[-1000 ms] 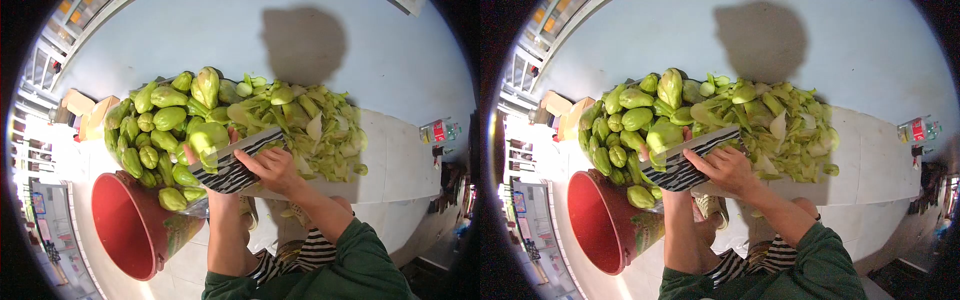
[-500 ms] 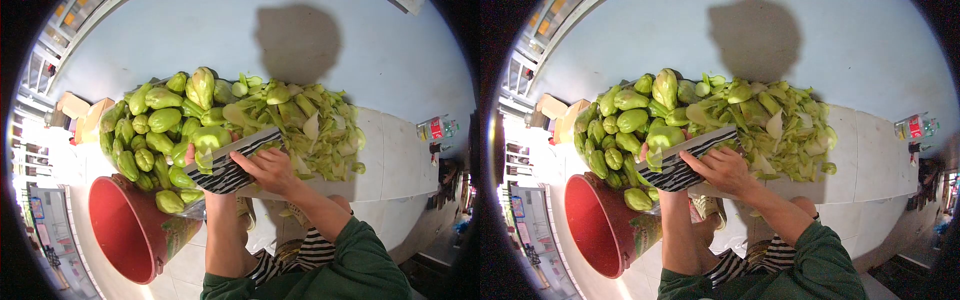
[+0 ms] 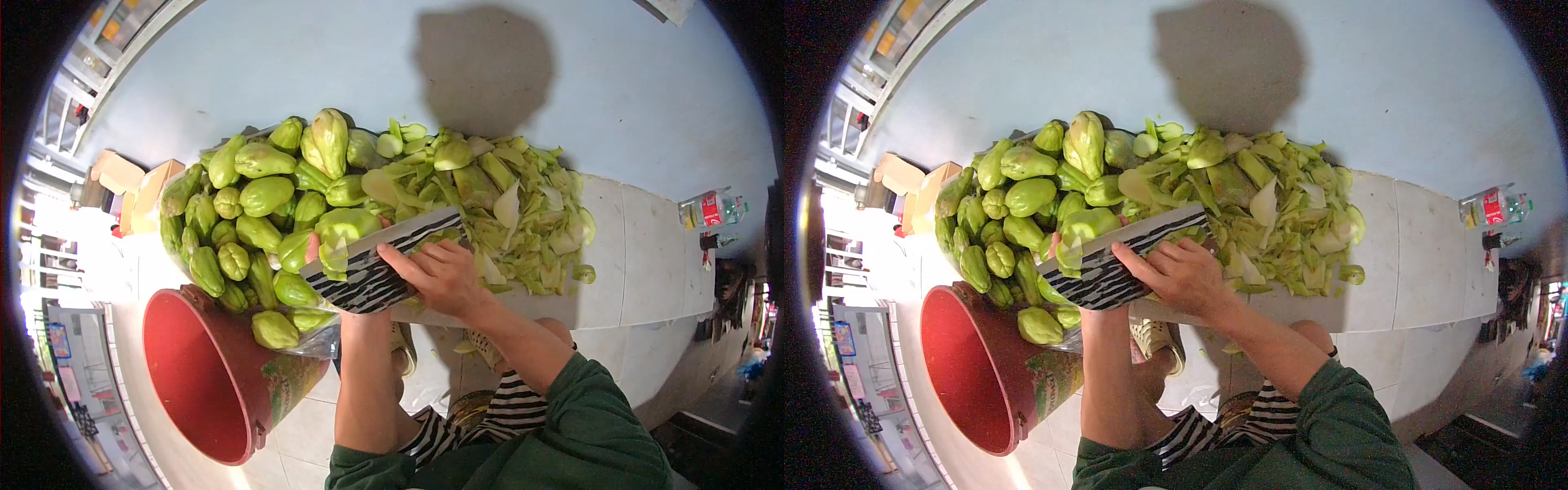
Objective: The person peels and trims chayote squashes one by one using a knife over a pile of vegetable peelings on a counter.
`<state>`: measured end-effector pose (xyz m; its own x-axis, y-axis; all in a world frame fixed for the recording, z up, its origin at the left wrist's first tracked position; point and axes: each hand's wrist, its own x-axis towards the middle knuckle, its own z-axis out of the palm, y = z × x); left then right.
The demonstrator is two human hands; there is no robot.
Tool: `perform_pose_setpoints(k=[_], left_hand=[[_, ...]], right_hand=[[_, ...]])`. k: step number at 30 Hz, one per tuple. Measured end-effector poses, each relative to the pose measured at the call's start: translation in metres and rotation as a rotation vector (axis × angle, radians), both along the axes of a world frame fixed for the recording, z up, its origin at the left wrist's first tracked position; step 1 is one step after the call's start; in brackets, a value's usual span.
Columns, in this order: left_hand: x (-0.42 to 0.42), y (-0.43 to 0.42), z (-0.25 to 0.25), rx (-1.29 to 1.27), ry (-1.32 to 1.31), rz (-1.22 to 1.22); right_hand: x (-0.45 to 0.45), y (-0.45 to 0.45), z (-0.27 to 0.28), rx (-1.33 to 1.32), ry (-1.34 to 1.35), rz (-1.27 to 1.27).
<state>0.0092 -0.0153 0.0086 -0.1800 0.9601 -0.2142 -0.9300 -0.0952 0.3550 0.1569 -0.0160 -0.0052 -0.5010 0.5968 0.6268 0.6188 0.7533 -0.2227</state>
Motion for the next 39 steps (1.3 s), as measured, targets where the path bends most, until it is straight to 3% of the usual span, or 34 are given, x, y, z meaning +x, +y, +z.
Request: perform_pose_setpoints(k=[4,7,9,12,13,15,25,26,31,39], left_hand=[[0.007,-0.006,0.016,-0.176,0.131,0.153],[0.007,-0.001,0.027,-0.294,0.081,0.174],[-0.001,-0.004,0.012,-0.264,0.097,0.136],[-0.008,-0.006,0.0,0.007,0.113,0.007],[-0.006,-0.005,0.005,0.004,0.113,0.007],[0.0,-0.002,0.021,-0.234,0.11,0.182],[-0.012,-0.006,0.029,-0.238,0.112,0.194],[-0.014,-0.006,0.028,-0.233,0.119,0.175],[-0.014,-0.006,0.027,-0.165,0.215,0.073],[-0.011,-0.008,0.028,-0.209,0.173,0.114]], right_hand=[[0.005,0.011,0.001,-0.029,0.061,-0.001],[0.01,0.017,-0.003,-0.105,0.16,0.019],[0.011,0.012,0.002,-0.064,0.062,0.048],[0.005,0.009,0.002,-0.069,0.103,0.069],[0.007,0.01,0.001,-0.072,0.102,0.069],[0.012,0.016,0.0,-0.177,0.119,0.019],[0.02,0.027,-0.01,-0.233,0.244,0.023],[0.028,0.024,-0.007,-0.252,0.098,0.011],[0.021,0.009,0.014,-0.218,0.107,0.125],[0.013,0.005,0.007,-0.146,0.106,-0.005]])
